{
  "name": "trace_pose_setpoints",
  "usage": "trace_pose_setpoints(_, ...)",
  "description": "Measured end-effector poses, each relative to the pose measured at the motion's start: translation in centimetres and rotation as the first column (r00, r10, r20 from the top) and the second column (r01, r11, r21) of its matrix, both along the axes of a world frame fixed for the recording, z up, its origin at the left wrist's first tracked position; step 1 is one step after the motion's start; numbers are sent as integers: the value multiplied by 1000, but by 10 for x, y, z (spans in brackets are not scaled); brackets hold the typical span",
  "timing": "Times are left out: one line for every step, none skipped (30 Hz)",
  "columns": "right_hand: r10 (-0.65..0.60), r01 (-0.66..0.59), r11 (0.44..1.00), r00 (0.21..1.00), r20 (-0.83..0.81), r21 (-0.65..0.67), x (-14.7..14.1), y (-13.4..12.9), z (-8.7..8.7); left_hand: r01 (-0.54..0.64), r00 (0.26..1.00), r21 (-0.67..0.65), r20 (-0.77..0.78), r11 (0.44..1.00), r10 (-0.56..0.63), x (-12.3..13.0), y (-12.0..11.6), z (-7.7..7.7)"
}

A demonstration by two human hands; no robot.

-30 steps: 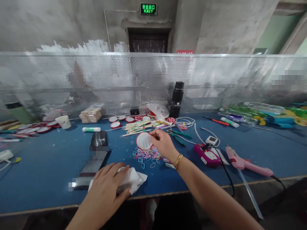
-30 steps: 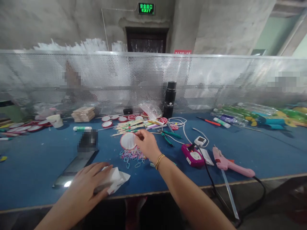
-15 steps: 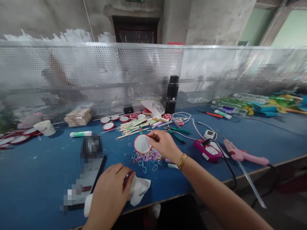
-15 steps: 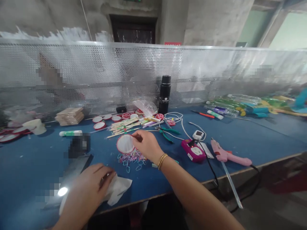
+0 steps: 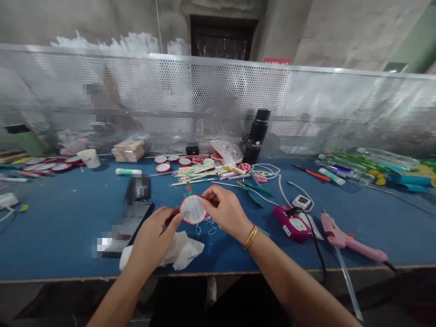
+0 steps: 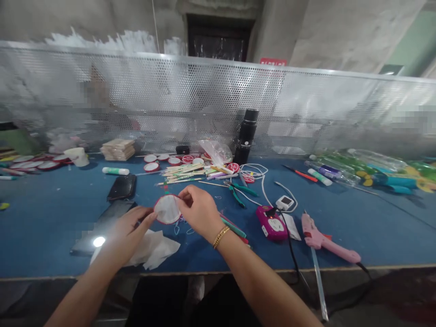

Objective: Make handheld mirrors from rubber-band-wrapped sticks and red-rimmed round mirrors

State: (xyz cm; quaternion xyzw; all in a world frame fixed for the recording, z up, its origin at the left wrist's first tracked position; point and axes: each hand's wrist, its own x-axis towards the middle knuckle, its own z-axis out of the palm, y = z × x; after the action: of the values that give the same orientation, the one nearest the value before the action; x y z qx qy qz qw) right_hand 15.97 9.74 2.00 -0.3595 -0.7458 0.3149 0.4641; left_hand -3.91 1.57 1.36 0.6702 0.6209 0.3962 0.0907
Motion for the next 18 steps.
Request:
trace_pose_setpoints(-2,2,1000,1000,5,10,0,-4,3,2,999,3,45,1000,-2,4,1,1)
trace_pose_setpoints(-4,4,1000,1000,8,18,1,-8,6,10,995,-2,103,1000,-10,7,2,2)
trace_pose_setpoints(-5,4,1000,1000,7,22,3,-12,9,21,985,-11,173,1000,-19,11,3,1)
trace_pose_setpoints(-2,1,1000,1000,4,24,6,-15,10,37,970,-28,242,999,-29,13,4,0)
trace_pose_setpoints(4,-4,1000,1000,-1,23,10,-18,10,52,952,-47,303,998,-36,15,4,-1)
trace_pose_setpoints(9,-9,1000,1000,-6,19,15,-21,9,63,936,-63,349,996,-37,16,4,-2)
trace_pose_setpoints(3,-3,1000,1000,-12,16,21,-24,7,69,924,-73,381,995,-36,17,4,-3)
trace_pose_setpoints(-20,20,1000,1000,-18,19,27,-29,3,72,916,-80,399,994,-34,16,4,-3)
trace_pose_setpoints(-61,62,998,998,-23,29,32,-34,-2,74,914,-84,404,994,-34,16,4,-3)
trace_pose_setpoints(-117,118,992,993,-22,49,38,-40,-9,79,915,-89,401,993,-37,15,3,-2)
trace_pose_setpoints(-183,184,979,983,-16,83,41,-46,-17,86,918,-95,394,992,-41,14,3,-1)
trace_pose_setpoints(-250,248,960,968,-2,132,43,-53,-25,98,924,-107,380,989,-51,13,3,0)
trace_pose_setpoints(-309,300,935,951,23,191,44,-60,-33,114,930,-121,361,986,-64,13,4,1)
trace_pose_setpoints(-359,335,908,932,54,253,42,-67,-41,131,936,-134,344,982,-78,12,5,1)
trace_pose_setpoints(-397,353,883,914,89,308,38,-72,-47,148,938,-145,333,978,-93,12,6,1)
trace_pose_setpoints(-424,362,865,897,121,349,34,-77,-52,165,938,-152,329,975,-107,12,7,0)
trace_pose_setpoints(-444,366,852,884,146,373,29,-80,-55,180,937,-157,328,971,-121,12,9,-1)
trace_pose_setpoints(-457,371,847,874,163,381,24,-82,-56,193,935,-158,327,968,-133,12,10,-2)
